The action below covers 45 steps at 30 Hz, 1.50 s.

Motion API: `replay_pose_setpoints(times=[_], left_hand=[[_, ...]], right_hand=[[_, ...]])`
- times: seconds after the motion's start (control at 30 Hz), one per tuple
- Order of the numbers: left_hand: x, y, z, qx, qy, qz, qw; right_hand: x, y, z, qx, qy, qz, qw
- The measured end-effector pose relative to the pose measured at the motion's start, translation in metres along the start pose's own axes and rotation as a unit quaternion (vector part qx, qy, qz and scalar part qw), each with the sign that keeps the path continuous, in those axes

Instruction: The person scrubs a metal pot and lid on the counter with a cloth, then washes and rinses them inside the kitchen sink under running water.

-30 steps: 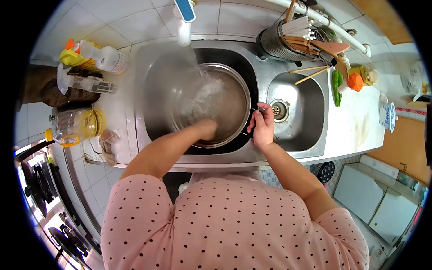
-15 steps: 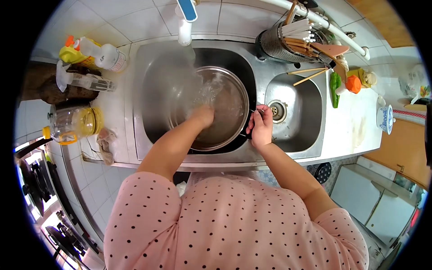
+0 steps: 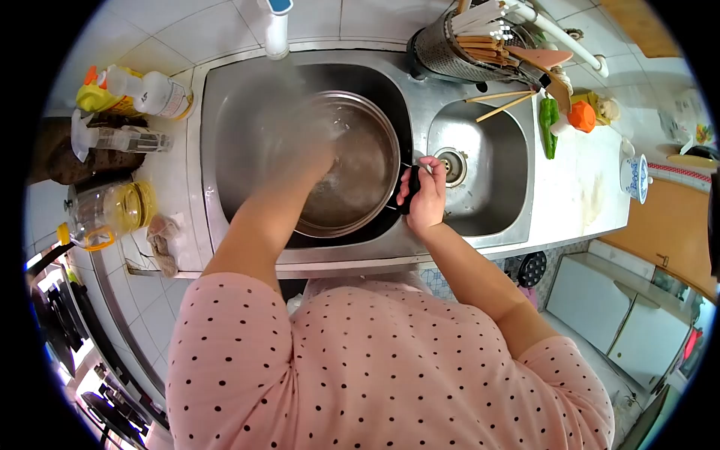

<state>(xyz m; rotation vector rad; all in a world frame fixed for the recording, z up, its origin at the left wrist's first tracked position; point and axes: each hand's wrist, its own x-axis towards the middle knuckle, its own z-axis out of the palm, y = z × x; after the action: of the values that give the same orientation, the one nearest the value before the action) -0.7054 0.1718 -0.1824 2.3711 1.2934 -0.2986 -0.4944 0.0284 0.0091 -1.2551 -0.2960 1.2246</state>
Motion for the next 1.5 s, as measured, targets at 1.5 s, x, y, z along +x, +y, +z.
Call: replay_pose_setpoints(times=[1.5], left_hand=[[-0.092,0.048,-0.26,-0.095,0.223,0.325,0.914]], right_hand=[[0.009,-0.02,0.053,-0.475,-0.255,-0.1,0.836]])
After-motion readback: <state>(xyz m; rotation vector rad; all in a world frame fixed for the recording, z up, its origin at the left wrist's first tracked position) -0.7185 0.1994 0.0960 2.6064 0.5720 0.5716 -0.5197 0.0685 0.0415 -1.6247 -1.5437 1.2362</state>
